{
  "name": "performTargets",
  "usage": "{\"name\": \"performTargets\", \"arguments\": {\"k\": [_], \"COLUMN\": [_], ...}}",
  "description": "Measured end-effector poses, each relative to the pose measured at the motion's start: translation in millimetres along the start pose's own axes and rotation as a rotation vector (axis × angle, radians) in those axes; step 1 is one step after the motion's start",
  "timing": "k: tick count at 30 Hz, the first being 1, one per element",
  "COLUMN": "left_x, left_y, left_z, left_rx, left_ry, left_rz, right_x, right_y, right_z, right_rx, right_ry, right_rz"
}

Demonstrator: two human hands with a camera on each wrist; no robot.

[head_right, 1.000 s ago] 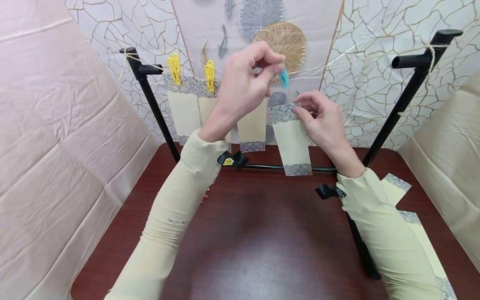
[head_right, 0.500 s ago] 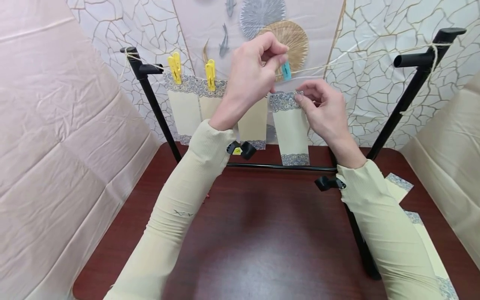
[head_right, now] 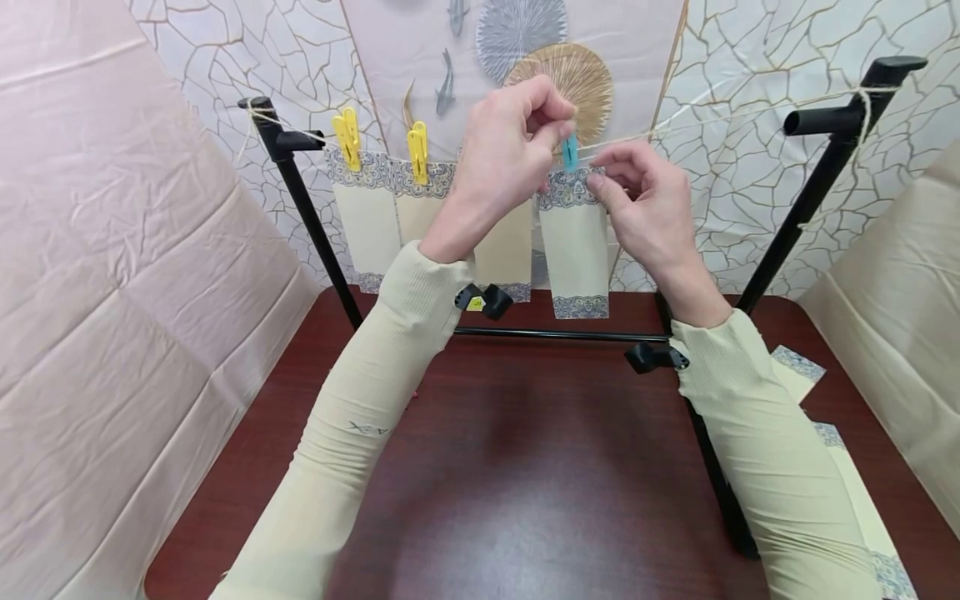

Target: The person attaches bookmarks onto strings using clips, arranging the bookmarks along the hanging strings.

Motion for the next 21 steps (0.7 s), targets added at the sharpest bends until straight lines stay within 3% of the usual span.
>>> {"name": "performTargets", "arguments": {"k": [14,21], "left_x": [0.7,0.8], "left_y": [4.1,4.3], "left_z": [7.3,7.8], "left_rx": [0.023,0.046], "left_ry": [-0.085,-0.091], "left_rz": [0.077,0.112], "right_x": [2.6,3.2], "right_y": [2.3,1.2], "right_z": [6.5,9.0], "right_rx": [0.006,0.150], "right_ry": [0.002,0.008], "right_rz": [-0.016,-0.022]}}
Point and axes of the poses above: each hand's wrist, its own x-axis towards the middle knuckle, its own y-axis out of the palm, z = x × y, the point moved 1 cm from there along x, towards the middle knuckle, and after that the axes turned 11 degrees about -x, right-handed, at the moved point
